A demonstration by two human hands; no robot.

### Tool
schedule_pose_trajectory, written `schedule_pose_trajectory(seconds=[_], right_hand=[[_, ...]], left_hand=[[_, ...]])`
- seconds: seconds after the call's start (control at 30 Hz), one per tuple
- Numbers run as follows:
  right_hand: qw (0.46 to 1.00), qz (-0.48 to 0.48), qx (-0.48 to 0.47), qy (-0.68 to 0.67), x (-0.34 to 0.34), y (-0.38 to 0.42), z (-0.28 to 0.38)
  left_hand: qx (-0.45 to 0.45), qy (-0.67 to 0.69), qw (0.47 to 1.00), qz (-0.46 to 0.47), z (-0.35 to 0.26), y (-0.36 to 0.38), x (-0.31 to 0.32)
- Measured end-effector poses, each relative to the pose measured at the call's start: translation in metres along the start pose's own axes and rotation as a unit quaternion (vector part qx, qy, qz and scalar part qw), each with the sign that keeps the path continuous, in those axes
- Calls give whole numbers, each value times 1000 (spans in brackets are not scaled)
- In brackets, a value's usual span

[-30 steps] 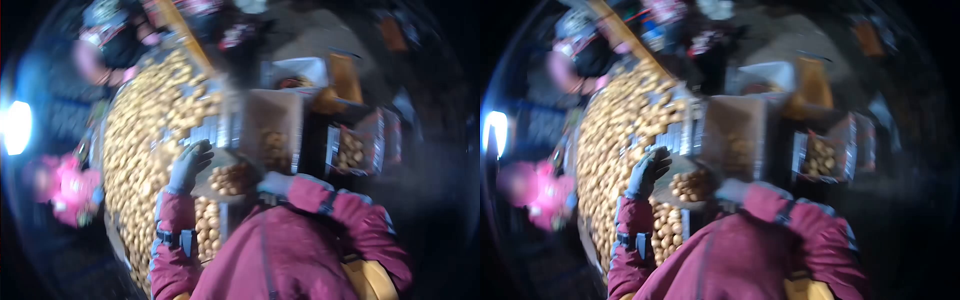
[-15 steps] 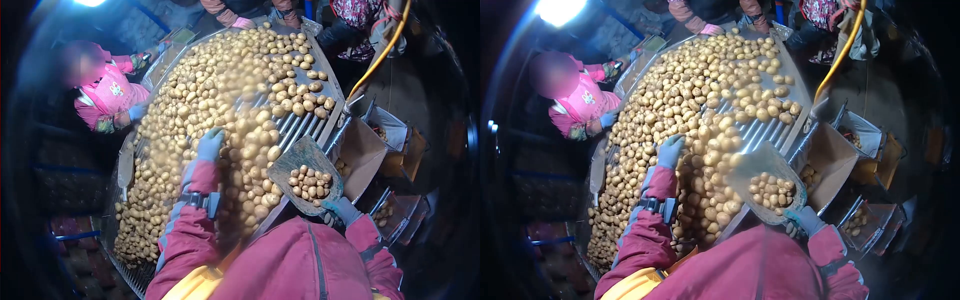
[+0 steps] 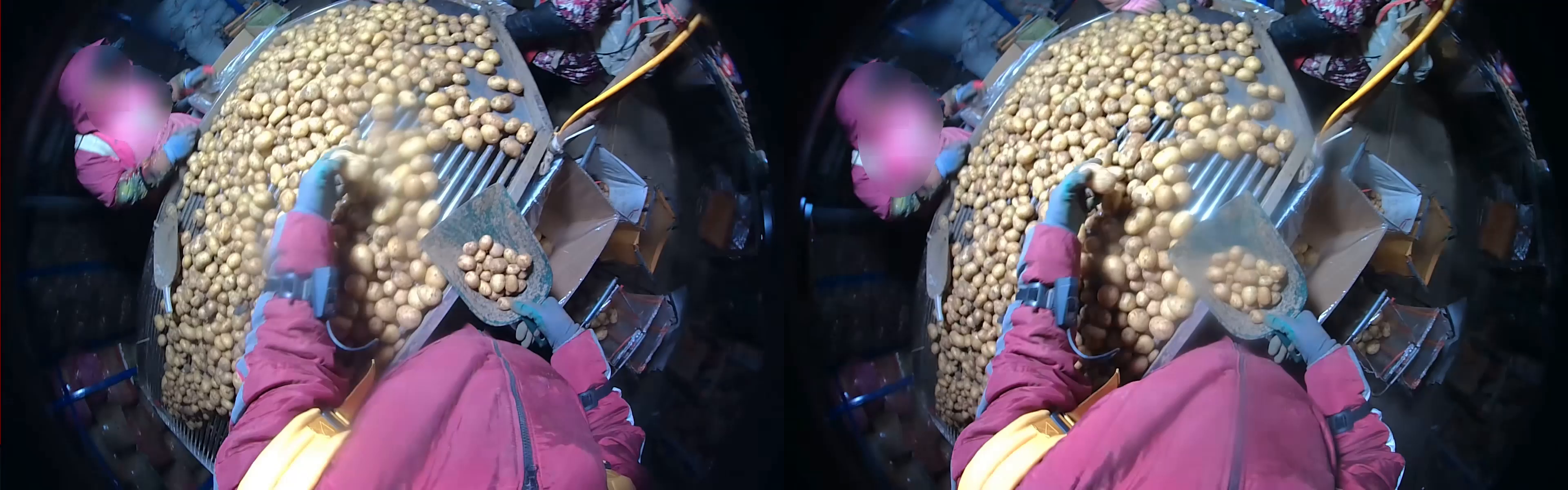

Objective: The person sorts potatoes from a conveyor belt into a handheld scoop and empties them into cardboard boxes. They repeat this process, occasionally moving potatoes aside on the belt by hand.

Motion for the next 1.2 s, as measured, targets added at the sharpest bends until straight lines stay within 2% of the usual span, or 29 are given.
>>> schedule_pose_trajectory(seconds=[0.03,0.1,0.17,0.2,0.23,0.3,0.33,0.37,0.4,0.47,0.5,0.57,0.67,0.73,0.8,0.83,0.9,0.97,1.0,1.1,1.17,1.2], right_hand=[[1000,7,-1,-5,1,-2,2],[999,23,-25,-6,2,-5,8],[998,37,-43,-18,-3,-24,0],[998,49,-40,-30,-5,-31,-4],[997,60,-37,-43,-8,-38,-8],[996,75,-38,-6,-8,-29,5],[998,39,-47,-7,-9,-9,20],[996,50,-66,-29,-7,-4,26],[993,62,-84,-49,-4,0,31],[986,90,-112,-89,1,-10,33],[988,87,-104,-70,0,-12,32],[993,73,-87,-37,-4,-9,31],[998,39,-56,6,-8,-7,24],[998,22,-49,26,-11,-8,19],[996,32,-79,-3,-14,-27,11],[997,17,-79,-7,-14,-23,13],[997,-12,-79,-16,-14,-13,16],[998,-59,-30,1,-15,9,18],[997,-71,-35,3,-16,15,21],[994,-93,-48,3,-18,21,27],[995,-93,-39,6,-19,22,26],[995,-94,-36,-9,-16,26,28]], left_hand=[[-28,74,996,-30,-1,22,-17],[-32,160,986,18,-18,68,-27],[-26,203,978,-34,-15,104,-71],[0,132,985,-108,-19,127,-87],[-37,121,974,-187,-13,159,-98],[-53,-47,985,-159,0,200,-116],[-46,-214,962,-164,-2,219,-120],[-39,-376,911,-166,-3,233,-117],[88,-510,849,-109,-6,236,-101],[56,-526,843,-100,18,240,-72],[-96,-400,900,-146,44,245,-59],[29,-546,832,-90,18,213,-20],[-62,-560,825,-52,18,173,1],[-46,-437,897,-53,33,154,17],[-8,-442,897,-24,54,122,33],[17,-507,862,0,74,106,39],[-24,-517,855,-40,55,96,74],[39,-488,872,4,62,85,87],[82,-476,875,22,57,82,94],[115,-419,901,8,32,80,54],[133,-444,883,-74,-7,86,-9],[118,-415,889,-151,-43,102,-30]])
Point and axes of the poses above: each hand's wrist, its own y-axis away from the middle knuckle, its own x-axis out of the palm, z = x × y, the point moved 10 cm from there along -y, towards the middle knuckle, and after that the axes turned 12 degrees about x, right-handed, at the moved point
